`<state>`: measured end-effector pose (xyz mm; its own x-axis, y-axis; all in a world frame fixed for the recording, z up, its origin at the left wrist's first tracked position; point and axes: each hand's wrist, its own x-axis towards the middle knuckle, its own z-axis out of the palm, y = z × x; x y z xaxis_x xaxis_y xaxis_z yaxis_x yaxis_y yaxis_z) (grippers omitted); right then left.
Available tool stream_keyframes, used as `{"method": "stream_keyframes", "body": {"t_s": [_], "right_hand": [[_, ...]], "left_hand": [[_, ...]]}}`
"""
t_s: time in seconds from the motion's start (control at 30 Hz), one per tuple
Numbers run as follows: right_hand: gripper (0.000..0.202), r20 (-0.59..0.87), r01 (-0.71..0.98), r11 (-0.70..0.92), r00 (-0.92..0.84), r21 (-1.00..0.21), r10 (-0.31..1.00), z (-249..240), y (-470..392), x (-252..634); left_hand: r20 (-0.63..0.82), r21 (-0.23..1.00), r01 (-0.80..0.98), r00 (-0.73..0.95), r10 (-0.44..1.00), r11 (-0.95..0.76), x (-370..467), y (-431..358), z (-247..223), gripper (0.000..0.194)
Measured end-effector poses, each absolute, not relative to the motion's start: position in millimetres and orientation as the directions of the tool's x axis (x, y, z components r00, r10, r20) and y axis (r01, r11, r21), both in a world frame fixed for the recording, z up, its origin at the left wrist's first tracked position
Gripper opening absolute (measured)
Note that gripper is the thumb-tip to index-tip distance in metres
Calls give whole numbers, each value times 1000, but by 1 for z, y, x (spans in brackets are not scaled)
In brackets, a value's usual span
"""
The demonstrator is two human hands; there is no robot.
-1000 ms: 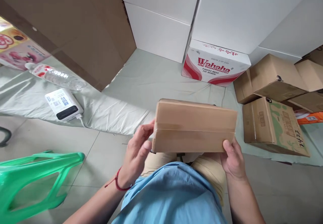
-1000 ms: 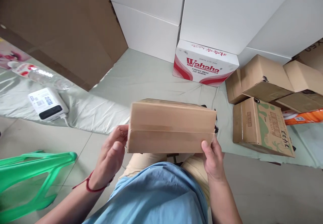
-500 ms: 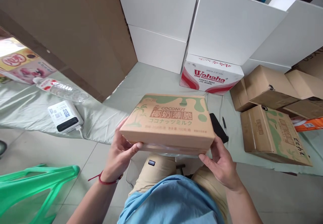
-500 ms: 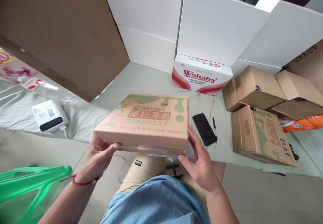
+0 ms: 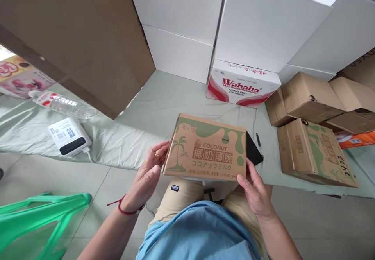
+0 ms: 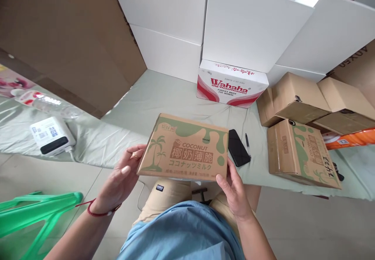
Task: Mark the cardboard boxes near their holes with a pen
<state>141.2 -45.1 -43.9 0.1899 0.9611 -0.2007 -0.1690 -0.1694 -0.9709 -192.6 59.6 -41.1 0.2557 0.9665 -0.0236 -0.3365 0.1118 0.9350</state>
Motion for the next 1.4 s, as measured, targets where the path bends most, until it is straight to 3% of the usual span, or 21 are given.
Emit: {"method": "stream_keyframes", "body": {"t_s": [0.13, 0.37, 0.5, 0.57, 0.63, 0.77, 0.9, 1.0, 1.17, 1.3, 1.4], "right_hand": [[71, -172, -171, -143, 172, -975, 970, -38, -46, 140], [37, 42, -80, 68, 284, -995, 958, -60, -48, 138], [45, 170, 144, 142, 208, -979, 963, -47, -51, 140], [59, 281, 352, 230, 101, -907, 954, -27, -51, 139], [72, 419, 536, 390, -72, -749, 905, -4, -49, 133], [71, 588, 654, 627, -328, -423, 739, 34, -44, 111], [49, 625, 708, 636, -354, -307, 696, 54, -45, 92], [38, 670, 713, 642, -333, -281, 663, 60, -45, 92], [28, 747, 766, 567, -179, -302, 640, 52, -40, 95], [38, 808, 802, 540, -130, -255, 575, 45, -33, 87], [34, 810, 818, 501, -76, -282, 581, 52, -30, 86]], "left_hand": [[-65, 959, -252, 239, 969, 127, -190, 62, -35, 80], [-47, 916, -384, 182, 982, 115, -196, 60, -47, 56], [-93, 878, -462, 84, 992, 121, -192, 61, -53, 58], [-128, 839, -527, 48, 991, 134, -190, 65, -58, 52], [-194, 775, -606, 40, 980, 178, -187, 70, -67, 39], [-349, 631, -714, 89, 933, 304, -176, 76, -89, 29], [-463, 464, -768, 216, 860, 442, -158, 76, -98, 29], [-462, 385, -790, 284, 840, 478, -150, 77, -96, 31], [-399, 430, -762, 320, 859, 484, -144, 82, -93, 24], [-407, 424, -784, 282, 869, 454, -136, 77, -92, 29], [-371, 416, -818, 246, 896, 397, -135, 69, -93, 25]]}}
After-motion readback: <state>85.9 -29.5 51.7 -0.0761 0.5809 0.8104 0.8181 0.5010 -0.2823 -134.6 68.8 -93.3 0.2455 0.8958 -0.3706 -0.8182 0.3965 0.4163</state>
